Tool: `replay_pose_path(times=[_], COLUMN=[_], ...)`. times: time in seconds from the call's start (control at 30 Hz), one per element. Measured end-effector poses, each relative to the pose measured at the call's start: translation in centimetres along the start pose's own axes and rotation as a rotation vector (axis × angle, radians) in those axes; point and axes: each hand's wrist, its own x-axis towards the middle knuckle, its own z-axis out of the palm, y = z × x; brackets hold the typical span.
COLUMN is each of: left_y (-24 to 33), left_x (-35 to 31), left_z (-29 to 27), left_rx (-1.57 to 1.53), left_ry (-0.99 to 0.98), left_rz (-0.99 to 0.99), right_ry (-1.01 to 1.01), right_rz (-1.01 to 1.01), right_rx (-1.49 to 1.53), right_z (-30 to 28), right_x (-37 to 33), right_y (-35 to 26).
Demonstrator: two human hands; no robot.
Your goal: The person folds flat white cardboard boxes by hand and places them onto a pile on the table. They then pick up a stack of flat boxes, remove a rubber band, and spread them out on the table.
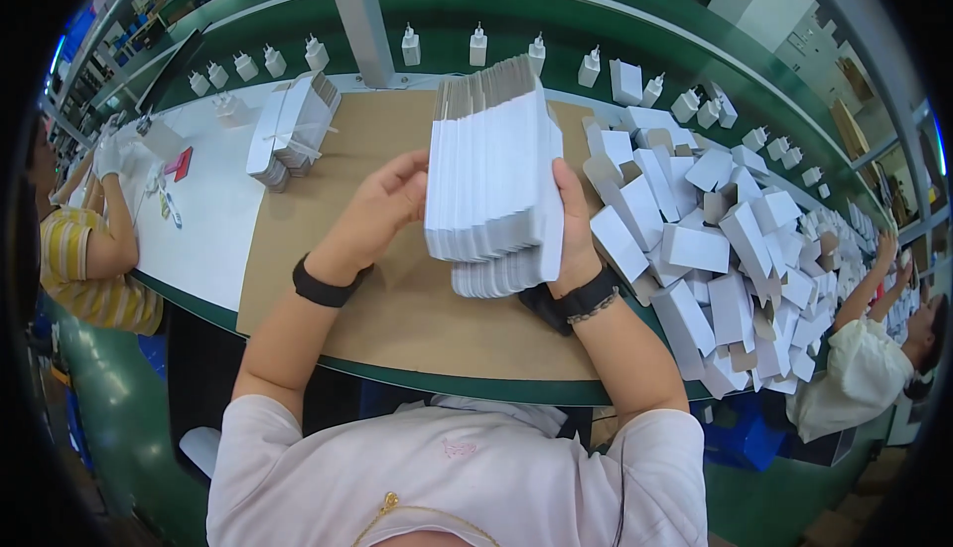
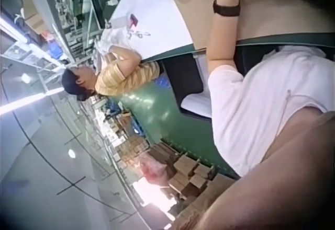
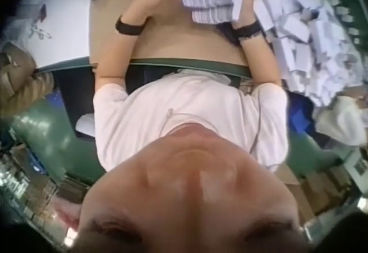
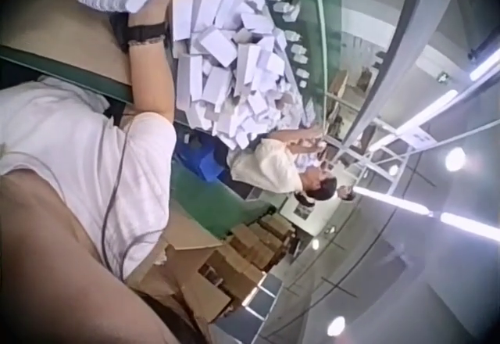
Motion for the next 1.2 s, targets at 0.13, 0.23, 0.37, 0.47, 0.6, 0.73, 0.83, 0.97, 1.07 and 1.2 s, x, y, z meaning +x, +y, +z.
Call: replay_pose_path(times=[0.13, 0.23, 0.37, 0.47, 0.6, 0.73, 0.83, 0.97, 1.07, 1.2], left_y=[-0.6, -1.5, -1.3, -1.5, -0.9, -0.9, -1.0, -0.9, -1.1, -0.7], left_x=[0.2, 0.3, 0.3, 0.2, -0.3, -0.8, -0.8, -0.6, -0.2, -0.5], left_z=[-1.3, 0.0, 0.7, 0.5, 0.0, 0.7, 0.5, 0.8, 0.9, 0.8], left_rx=[-0.208, -0.219, -0.205, -0.074, -0.058, -0.022, -0.077, -0.127, -0.136, -0.135], left_ry=[-0.028, 0.011, -0.038, 0.050, 0.108, 0.179, 0.185, 0.060, 0.035, 0.074], left_rz=[-0.057, -0.094, -0.009, 0.026, 0.047, 0.118, 0.021, 0.028, 0.058, 0.005], right_ry=[0.133, 0.033, -0.201, -0.218, -0.207, -0.226, -0.242, -0.253, -0.215, -0.203], right_rz=[0.007, 0.119, 0.302, 0.411, 0.401, 0.390, 0.426, 0.393, 0.388, 0.375], right_rx=[-0.186, 0.073, 0.164, 0.238, 0.427, 0.449, 0.447, 0.414, 0.425, 0.453], right_z=[1.0, 0.6, 0.9, 1.3, 0.8, 1.0, 0.7, 0.3, 0.3, -0.3], right_x=[-0.2, -0.3, -0.2, -0.5, -1.4, -1.4, -1.4, -1.5, -1.5, -1.2], right_y=[0.2, -0.5, -1.3, -0.4, 0.0, 0.3, 0.5, 0.5, 0.5, 0.5])
